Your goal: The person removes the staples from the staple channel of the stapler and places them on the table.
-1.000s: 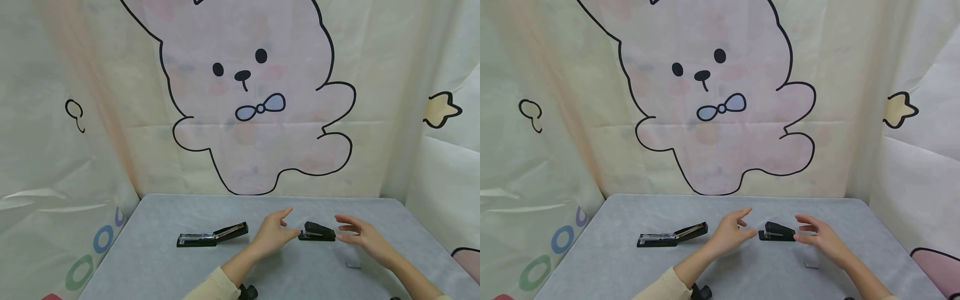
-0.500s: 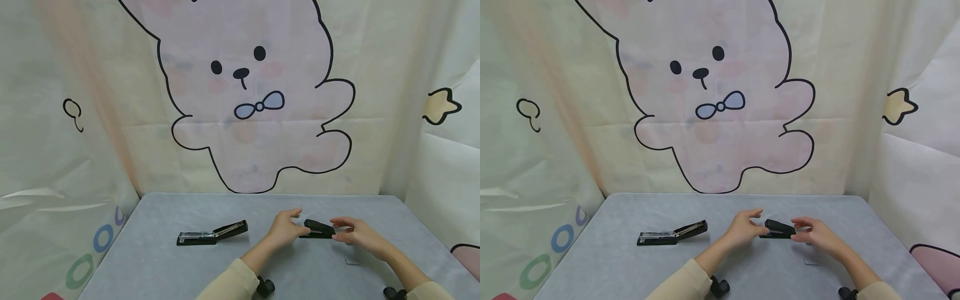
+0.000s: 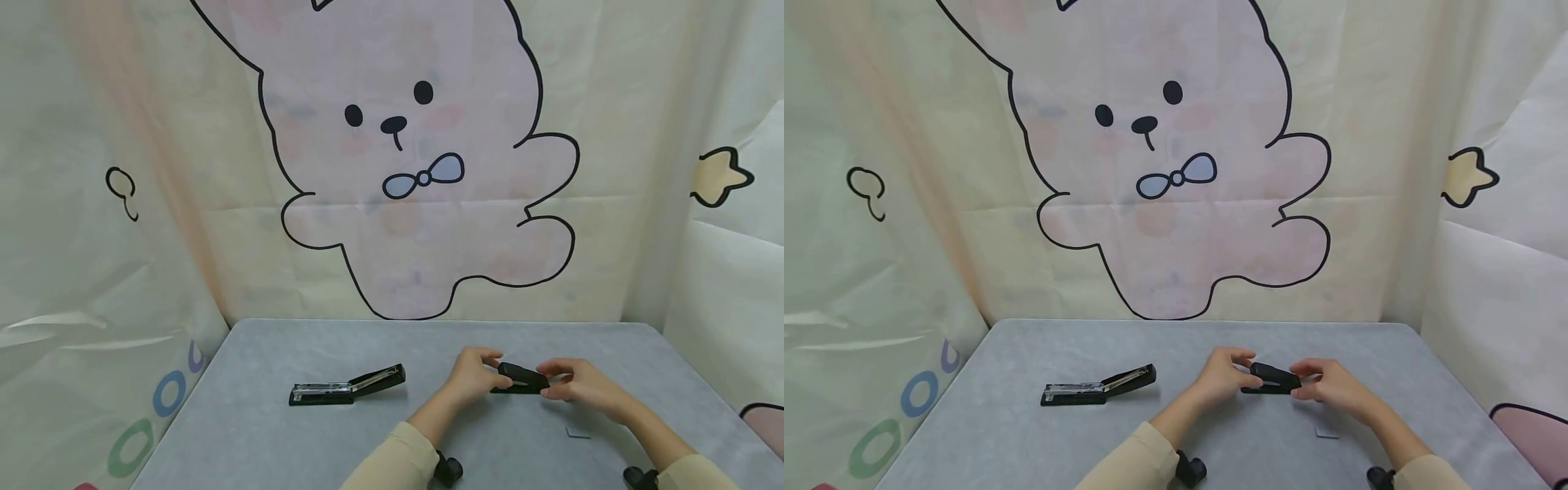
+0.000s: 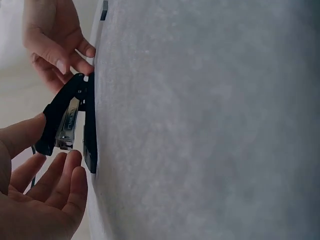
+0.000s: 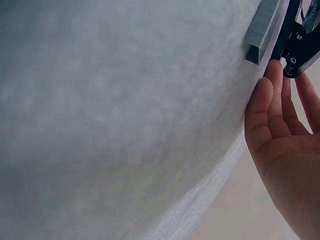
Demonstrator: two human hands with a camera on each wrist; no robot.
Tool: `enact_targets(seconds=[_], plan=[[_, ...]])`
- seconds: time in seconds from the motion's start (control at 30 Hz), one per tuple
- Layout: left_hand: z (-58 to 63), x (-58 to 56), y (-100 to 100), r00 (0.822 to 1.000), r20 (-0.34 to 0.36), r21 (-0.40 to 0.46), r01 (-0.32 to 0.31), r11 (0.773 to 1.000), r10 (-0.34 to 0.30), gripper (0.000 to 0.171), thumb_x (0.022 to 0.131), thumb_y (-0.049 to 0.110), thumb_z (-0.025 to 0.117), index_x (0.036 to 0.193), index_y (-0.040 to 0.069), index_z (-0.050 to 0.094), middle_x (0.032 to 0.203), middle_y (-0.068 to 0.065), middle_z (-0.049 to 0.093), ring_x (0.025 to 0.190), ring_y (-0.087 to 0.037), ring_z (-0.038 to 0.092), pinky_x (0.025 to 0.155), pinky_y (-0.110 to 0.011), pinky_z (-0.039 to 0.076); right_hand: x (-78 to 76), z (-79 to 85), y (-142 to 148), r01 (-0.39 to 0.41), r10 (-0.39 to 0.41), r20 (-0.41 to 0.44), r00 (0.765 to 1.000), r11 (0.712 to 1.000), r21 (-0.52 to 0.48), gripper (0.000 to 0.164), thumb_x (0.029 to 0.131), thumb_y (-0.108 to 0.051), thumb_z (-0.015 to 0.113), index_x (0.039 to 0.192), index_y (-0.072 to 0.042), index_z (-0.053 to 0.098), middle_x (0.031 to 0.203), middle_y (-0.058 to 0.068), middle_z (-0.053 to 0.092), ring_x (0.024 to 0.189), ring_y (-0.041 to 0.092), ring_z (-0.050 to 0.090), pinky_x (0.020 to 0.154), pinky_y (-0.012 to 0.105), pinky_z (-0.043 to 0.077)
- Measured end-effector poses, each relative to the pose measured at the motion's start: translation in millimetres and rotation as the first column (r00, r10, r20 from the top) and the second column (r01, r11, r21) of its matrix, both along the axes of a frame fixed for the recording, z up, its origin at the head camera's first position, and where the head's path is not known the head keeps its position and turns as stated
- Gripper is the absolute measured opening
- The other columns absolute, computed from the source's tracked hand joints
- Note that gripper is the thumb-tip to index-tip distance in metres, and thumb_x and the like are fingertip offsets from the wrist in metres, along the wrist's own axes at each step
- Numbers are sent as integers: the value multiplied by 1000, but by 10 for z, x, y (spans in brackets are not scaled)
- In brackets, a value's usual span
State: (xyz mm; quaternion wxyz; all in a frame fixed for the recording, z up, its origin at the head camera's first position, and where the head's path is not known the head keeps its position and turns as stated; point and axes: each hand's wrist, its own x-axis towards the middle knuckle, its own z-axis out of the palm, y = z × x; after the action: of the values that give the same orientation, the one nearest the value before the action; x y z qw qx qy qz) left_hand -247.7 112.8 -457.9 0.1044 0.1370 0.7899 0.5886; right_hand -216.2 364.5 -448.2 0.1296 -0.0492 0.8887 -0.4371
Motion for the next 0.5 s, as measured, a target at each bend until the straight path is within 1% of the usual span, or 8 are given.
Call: enact_targets(seconds=[0.03,0.17,0.3,0.4,0.5], plan=[[-7,2,13,1000,-3,-4,-2,1000,2,45,78,5,91,122,7,78,96,6,73,92,-7,64,76,-27,53,-10,-1,-1,-1,1,0,1000,1000,4,55,90,-20,80,134,7,62,124,18,66,102,27,67,77,40,53],[-25,15,59,1000,-17,-28,-9,1000,9,37,79,3,90,115,7,80,90,8,73,93,-5,63,76,-25,51,-43,-7,3,-15,15,-6,1000,1000,17,45,89,-13,81,127,7,66,117,16,70,95,24,67,75,38,53],[-16,17,74,999,-27,-44,-26,999,25,35,80,1,89,113,7,80,86,9,72,87,-4,63,74,-24,51,-63,-17,3,-26,26,-34,999,999,25,39,91,-11,80,123,7,68,112,14,71,90,22,66,72,36,53],[-10,16,72,999,-31,-38,-22,999,21,35,80,0,88,113,5,80,85,8,73,83,-2,62,73,-23,51,-59,-35,8,-39,41,-66,997,999,31,35,92,-10,80,120,7,68,108,12,72,88,22,66,69,33,54],[-9,21,61,999,-27,-38,-22,999,21,34,80,0,88,113,5,80,84,8,72,82,-1,61,73,-23,51,-46,-43,4,-45,47,-80,996,999,30,34,91,-10,81,118,7,69,105,11,73,89,24,67,70,32,54]])
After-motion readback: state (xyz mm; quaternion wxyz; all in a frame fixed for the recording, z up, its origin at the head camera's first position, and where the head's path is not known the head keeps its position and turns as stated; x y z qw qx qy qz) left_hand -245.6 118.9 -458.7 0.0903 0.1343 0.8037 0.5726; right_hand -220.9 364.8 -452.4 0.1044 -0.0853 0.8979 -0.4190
